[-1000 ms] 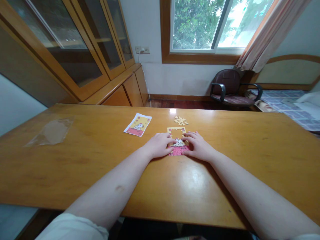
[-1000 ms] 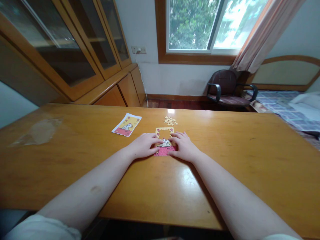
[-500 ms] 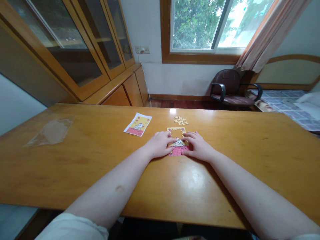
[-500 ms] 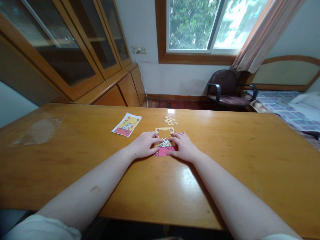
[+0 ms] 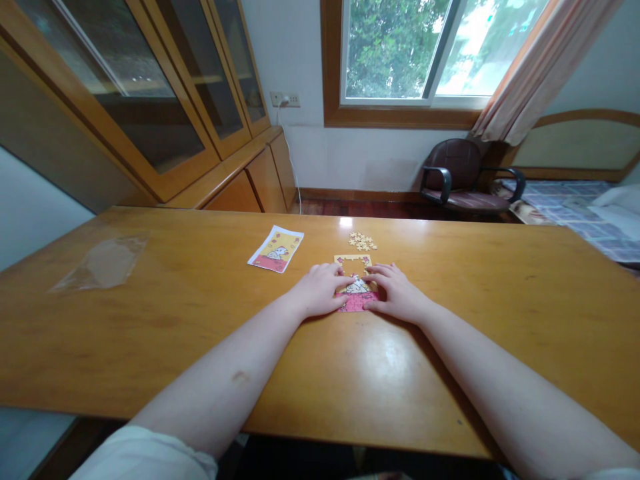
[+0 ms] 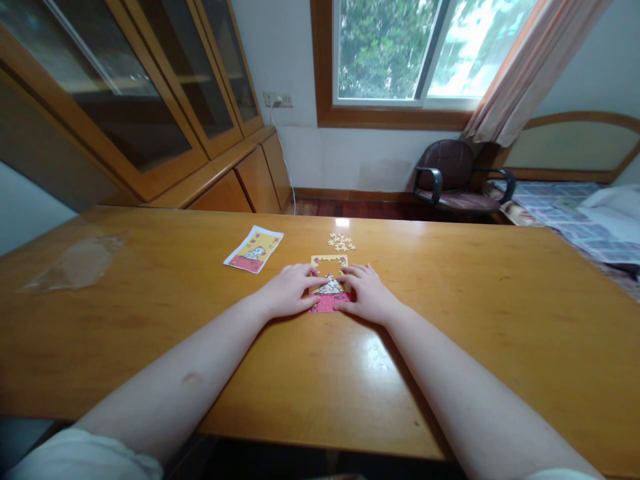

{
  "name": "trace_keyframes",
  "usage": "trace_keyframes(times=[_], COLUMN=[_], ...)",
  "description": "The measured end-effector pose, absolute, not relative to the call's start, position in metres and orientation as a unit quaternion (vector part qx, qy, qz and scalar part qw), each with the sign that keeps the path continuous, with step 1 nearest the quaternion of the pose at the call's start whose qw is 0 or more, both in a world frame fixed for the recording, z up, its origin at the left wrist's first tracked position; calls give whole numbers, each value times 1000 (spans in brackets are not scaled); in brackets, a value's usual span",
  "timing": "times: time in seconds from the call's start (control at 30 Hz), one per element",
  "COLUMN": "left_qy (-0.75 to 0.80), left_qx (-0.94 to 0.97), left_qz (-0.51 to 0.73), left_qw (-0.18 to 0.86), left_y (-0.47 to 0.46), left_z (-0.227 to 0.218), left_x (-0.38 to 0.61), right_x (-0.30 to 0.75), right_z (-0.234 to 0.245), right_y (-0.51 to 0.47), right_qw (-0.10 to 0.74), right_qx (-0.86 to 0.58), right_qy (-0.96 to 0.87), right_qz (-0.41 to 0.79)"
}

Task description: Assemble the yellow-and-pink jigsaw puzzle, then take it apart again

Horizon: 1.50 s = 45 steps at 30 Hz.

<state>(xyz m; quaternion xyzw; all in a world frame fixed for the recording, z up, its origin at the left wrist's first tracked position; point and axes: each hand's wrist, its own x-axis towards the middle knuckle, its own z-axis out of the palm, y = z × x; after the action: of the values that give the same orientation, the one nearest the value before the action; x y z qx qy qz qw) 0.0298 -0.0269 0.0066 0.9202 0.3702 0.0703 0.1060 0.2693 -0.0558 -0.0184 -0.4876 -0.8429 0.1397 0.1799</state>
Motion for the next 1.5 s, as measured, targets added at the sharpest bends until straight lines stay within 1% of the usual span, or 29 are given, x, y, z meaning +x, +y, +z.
trace_keyframes(times=[0.37,0.6,0.93,1.3,1.4,1.5], left_qy=[369,381,377,378,384,442], left_qx=[919,917,917,919,918,895], left_qz=[73,64,80,63,67,56], left_qw=[117,98,99,94,76,17], left_y=[-28,-28,-27,-28,-26,-21], left_z=[8,2,0,2,8,20], left_x=[31,31,31,31,28,22], right_x=[269,269,269,267,268,268], right_z=[-18,-17,-19,-13,-13,-13], right_y=[-56,-56,-56,-58,-58,-58], right_qw=[186,175,186,163,155,149], right_qx=[-486,-488,-479,-473,-475,-478], right_qy=[-841,-844,-846,-856,-857,-857], right_qz=[146,138,143,129,125,124])
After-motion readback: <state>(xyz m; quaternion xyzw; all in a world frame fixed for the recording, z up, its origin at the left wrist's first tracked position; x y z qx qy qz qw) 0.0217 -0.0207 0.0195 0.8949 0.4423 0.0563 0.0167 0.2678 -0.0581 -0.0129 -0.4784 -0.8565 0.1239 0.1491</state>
